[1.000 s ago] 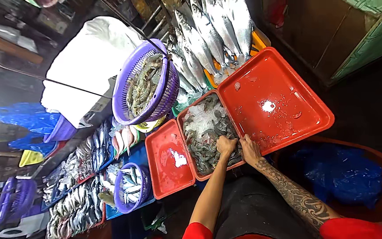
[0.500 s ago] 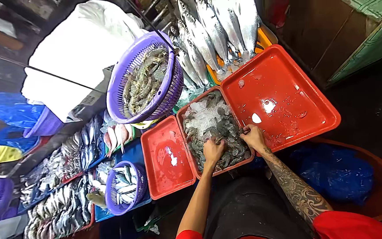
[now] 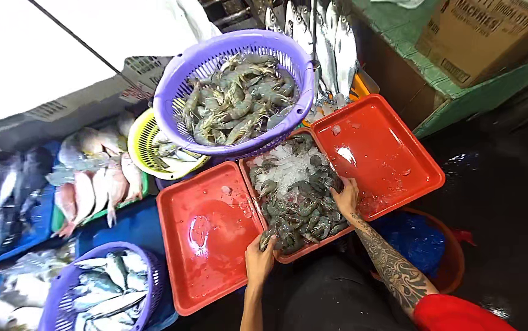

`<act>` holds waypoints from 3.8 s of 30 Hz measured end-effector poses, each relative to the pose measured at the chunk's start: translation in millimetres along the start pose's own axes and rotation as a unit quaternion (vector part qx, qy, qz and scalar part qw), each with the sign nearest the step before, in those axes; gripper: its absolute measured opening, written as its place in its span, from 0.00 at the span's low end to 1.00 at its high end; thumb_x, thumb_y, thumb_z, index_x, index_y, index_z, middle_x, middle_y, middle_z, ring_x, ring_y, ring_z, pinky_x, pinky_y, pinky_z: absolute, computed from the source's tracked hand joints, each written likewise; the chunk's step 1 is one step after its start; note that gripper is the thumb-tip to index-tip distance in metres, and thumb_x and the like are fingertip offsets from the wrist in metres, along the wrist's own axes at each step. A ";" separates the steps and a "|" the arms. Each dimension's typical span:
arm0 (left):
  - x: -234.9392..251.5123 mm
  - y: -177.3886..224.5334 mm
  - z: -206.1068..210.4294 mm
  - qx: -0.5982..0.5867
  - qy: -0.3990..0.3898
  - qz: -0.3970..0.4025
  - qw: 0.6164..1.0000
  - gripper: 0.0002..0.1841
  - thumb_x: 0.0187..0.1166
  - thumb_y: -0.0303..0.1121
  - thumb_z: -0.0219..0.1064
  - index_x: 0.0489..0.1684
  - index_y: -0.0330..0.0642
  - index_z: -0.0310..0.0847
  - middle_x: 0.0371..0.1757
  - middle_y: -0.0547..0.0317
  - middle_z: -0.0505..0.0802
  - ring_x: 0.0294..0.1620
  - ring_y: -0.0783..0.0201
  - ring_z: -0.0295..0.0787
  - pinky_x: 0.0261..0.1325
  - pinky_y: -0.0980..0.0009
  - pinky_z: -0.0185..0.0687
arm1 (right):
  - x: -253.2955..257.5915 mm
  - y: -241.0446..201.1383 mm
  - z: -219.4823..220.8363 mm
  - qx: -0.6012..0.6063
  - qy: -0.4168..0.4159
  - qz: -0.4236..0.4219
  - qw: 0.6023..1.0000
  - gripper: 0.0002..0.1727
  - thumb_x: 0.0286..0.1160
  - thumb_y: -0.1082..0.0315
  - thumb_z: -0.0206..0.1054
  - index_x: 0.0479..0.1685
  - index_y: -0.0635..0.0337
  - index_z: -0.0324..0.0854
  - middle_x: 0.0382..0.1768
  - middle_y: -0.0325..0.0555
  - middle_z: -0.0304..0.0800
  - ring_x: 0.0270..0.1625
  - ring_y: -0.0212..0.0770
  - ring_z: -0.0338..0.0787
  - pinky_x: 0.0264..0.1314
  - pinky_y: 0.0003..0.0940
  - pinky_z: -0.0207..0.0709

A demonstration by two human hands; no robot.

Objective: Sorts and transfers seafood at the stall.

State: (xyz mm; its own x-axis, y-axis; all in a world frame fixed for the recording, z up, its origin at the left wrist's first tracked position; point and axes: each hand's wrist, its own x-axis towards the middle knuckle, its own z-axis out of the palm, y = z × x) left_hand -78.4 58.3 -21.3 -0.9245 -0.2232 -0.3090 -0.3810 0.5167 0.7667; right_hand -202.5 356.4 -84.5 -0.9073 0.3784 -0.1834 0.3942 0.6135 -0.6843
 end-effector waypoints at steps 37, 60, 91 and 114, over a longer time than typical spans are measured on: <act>-20.2 -32.6 -74.8 0.019 -0.012 0.049 0.999 0.12 0.74 0.48 0.67 0.35 0.52 0.87 0.24 0.77 0.88 0.24 0.82 0.82 0.31 0.76 0.76 | -1.7 1.4 -23.1 -0.194 -0.040 -0.102 0.975 0.16 0.65 0.67 0.75 0.52 0.61 0.90 0.41 0.60 0.94 0.48 0.64 0.93 0.51 0.65 0.81; -13.0 -29.9 -85.8 0.027 -0.018 0.077 0.997 0.13 0.74 0.49 0.67 0.37 0.52 0.88 0.26 0.77 0.91 0.25 0.84 0.84 0.31 0.78 0.76 | -11.2 -0.9 -25.9 -0.137 -0.011 -0.029 0.990 0.18 0.67 0.69 0.78 0.58 0.59 0.93 0.51 0.58 0.94 0.60 0.59 0.91 0.70 0.58 0.77; -15.5 -8.5 -83.1 0.005 -0.008 0.095 0.995 0.10 0.74 0.48 0.67 0.35 0.54 0.88 0.25 0.79 0.89 0.24 0.85 0.81 0.29 0.80 0.74 | -15.0 5.2 -28.5 -0.133 -0.015 -0.013 0.991 0.18 0.65 0.67 0.79 0.56 0.55 0.93 0.47 0.57 0.95 0.57 0.59 0.92 0.67 0.59 0.78; -5.6 132.5 -137.4 0.068 0.039 0.343 0.936 0.14 0.82 0.47 0.64 0.39 0.47 0.89 0.24 0.72 0.87 0.23 0.81 0.80 0.27 0.80 0.77 | -20.3 -5.4 -29.5 -0.176 -0.049 -0.035 0.983 0.19 0.76 0.65 0.71 0.64 0.60 0.88 0.61 0.65 0.89 0.66 0.68 0.87 0.66 0.71 0.76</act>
State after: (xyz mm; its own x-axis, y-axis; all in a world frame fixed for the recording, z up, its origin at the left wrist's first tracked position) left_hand -122.1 14.4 159.4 -0.9503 0.1431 0.2765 0.2998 0.6595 0.6893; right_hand -181.9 365.8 -56.3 -0.9367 0.2694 -0.2238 0.3416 0.8434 -0.4146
